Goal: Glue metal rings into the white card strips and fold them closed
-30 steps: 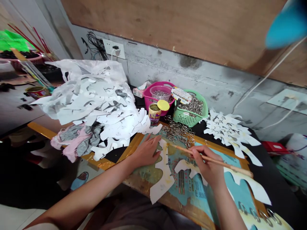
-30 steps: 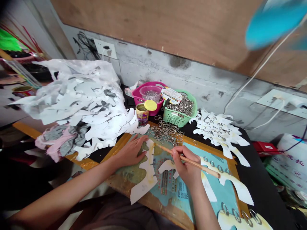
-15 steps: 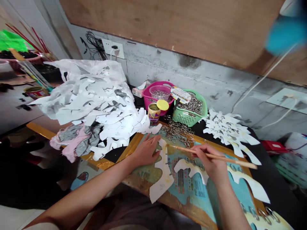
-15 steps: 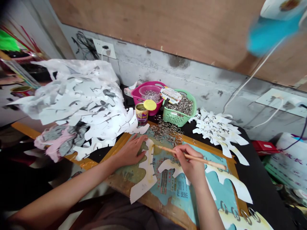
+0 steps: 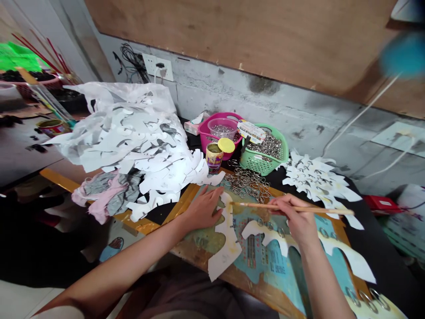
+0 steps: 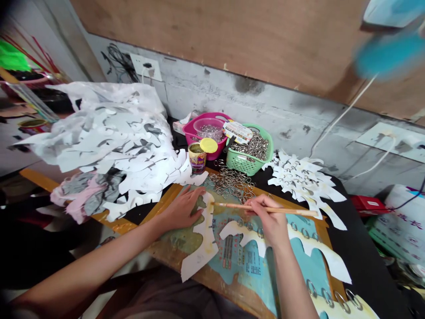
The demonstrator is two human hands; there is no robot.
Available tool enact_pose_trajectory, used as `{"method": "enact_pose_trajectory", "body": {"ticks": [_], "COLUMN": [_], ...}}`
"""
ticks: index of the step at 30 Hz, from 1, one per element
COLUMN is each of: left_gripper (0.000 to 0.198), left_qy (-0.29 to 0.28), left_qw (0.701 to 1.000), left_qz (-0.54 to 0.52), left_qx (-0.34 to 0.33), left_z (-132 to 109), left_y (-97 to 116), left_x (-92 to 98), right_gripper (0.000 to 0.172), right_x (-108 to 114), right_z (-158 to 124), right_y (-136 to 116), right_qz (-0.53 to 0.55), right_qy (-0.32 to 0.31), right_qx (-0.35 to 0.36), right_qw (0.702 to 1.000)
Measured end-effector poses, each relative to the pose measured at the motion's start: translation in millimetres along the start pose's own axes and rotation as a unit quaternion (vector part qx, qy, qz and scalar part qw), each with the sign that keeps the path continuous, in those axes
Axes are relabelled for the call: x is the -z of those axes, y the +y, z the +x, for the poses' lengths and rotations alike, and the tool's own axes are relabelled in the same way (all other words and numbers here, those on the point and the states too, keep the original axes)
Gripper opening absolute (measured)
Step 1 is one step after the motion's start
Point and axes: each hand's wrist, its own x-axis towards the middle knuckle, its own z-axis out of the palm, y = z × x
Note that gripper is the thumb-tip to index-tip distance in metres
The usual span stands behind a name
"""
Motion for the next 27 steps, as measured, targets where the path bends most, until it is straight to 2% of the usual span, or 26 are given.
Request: {"method": "enact_pose_trajectory", "body": {"ticks": [4, 8, 10, 12, 15, 19, 23, 27], "left_gripper": [0.064, 0.062, 0.073, 0.094, 0.112, 0.114, 0.113, 0.112], "left_qy": [-0.002, -0.007, -0.013, -0.027, -0.045, -0.048, -0.054, -0.054], "left_qw": [1.0, 1.0, 1.0, 0.999, 0.999, 0.998, 0.998, 0.998], "left_qz": [0.006, 0.004, 0.0, -0.002, -0.009, -0.023, -0.025, -0.028], "left_qx": [0.002, -0.003, -0.007, -0.016, -0.022, -0.015, -0.018, -0.016], "left_z": [0.7, -0.5, -2.8, -5.6, -8.2, -8.1, -7.7, -8.4], "left_y": [-0.2, -0.1, 0.3, 0.7, 0.7, -1.1, -2.2, -2.3], "left_x": [0.0, 1.5, 3.6, 6.0, 8.7, 9.0, 8.6, 9.4], "right_gripper": [0.021, 0.019, 0.02, 0.022, 0.023, 0.023, 0.022, 0.02], "right_x": [3.0, 3.4, 3.6, 4.3, 5.0, 3.7, 2.6, 3.9], "right_z": [1.9, 2.1, 2.0, 1.9, 1.7, 0.7, 0.0, 0.0], "right_y": [2.1, 3.3, 3.8, 4.3, 4.0, 1.9, 0.7, 2.3], "right_qz": [0.024, 0.038, 0.024, 0.021, 0.02, 0.008, 0.032, 0.043], "right_qy": [-0.036, -0.004, -0.024, -0.034, -0.007, -0.029, -0.003, -0.029], "right_qx": [-0.039, -0.03, -0.044, -0.049, -0.026, -0.041, -0.037, -0.069], "right_qw": [0.998, 0.999, 0.998, 0.998, 0.999, 0.999, 0.999, 0.996]}}
